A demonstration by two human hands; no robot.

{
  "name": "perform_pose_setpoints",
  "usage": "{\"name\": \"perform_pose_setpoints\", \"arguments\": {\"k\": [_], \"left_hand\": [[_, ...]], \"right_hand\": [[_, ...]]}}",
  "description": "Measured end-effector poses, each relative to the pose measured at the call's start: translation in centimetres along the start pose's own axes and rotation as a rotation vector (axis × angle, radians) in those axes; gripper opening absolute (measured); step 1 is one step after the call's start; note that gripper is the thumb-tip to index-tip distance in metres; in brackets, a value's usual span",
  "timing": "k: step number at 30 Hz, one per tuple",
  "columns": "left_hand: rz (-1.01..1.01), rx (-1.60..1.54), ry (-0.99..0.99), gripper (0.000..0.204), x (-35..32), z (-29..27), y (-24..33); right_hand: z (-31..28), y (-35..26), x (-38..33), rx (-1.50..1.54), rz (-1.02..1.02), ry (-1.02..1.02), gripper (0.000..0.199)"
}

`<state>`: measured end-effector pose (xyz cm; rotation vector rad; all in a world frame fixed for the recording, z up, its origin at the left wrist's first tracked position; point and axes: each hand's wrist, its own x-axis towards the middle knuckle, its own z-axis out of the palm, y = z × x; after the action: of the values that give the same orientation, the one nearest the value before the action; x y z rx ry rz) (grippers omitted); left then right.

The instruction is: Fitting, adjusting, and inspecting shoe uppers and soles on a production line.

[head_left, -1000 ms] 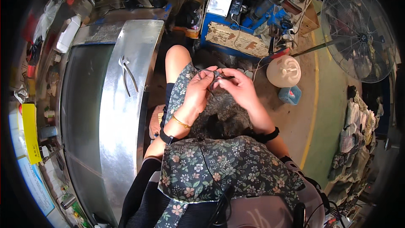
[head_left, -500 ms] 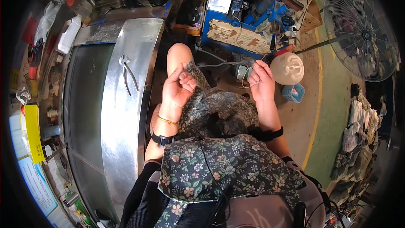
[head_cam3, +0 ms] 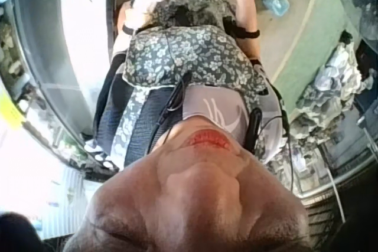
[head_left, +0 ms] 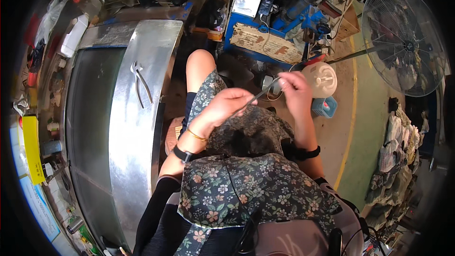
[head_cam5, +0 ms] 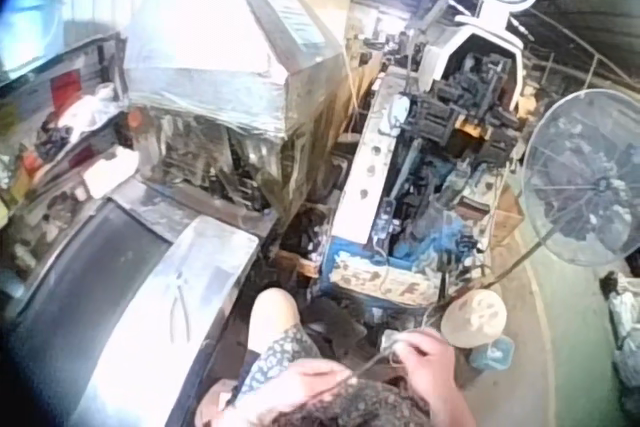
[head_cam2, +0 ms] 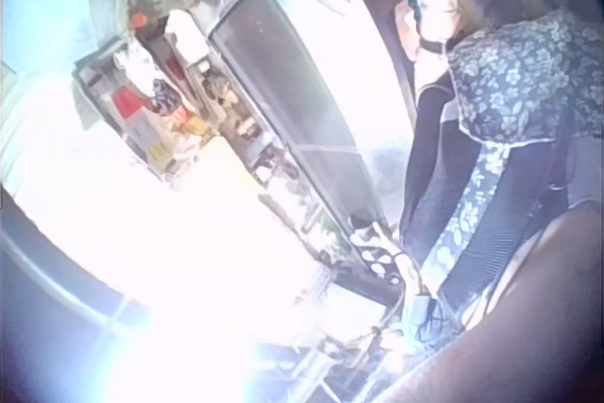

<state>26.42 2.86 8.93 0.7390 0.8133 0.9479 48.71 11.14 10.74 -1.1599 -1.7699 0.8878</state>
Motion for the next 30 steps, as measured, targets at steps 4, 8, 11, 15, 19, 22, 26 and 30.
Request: {"name": "perform_pose_setpoints", "arguments": {"k": [4,8,11,15,19,22,26,30], "left_hand": [[-0.074,-0.21,-0.168,0.02,-3.6,-3.2,-0.5],[0.107,-0.686,0.049,0.02,-5.1,-6.2,-1.1],[0.199,-0.907,0.102,0.025,-6.7,-7.1,-0.9],[0.325,-1.289,-0.102,0.038,-5.8,-8.9,0.1],[0.357,-0.18,0.722,0.015,-6.4,-7.8,-0.1],[0.559,0.58,0.476,0.033,-3.8,-1.2,1.4],[0.787,1.231,0.31,0.046,0.4,3.2,3.1],[0.36,0.887,0.133,0.025,2.6,-0.5,2.8]], "right_hand": [[-2.9,4.4,1.5,0.477,0.233,0.424,0.013],[-3.1,4.9,2.3,0.651,0.197,0.557,0.017],[-3.9,6.5,3.3,1.211,0.455,0.673,0.015],[-13.3,18.6,1.8,1.594,0.446,0.466,0.009],[-13.3,14.6,1.2,1.121,0.455,0.87,0.012],[-4.3,4.0,0.8,0.229,0.333,0.176,0.018],[2.2,-2.6,-0.3,-0.106,-0.047,-0.353,0.018],[1.0,-3.0,0.8,0.204,0.272,-0.515,0.018]]}}
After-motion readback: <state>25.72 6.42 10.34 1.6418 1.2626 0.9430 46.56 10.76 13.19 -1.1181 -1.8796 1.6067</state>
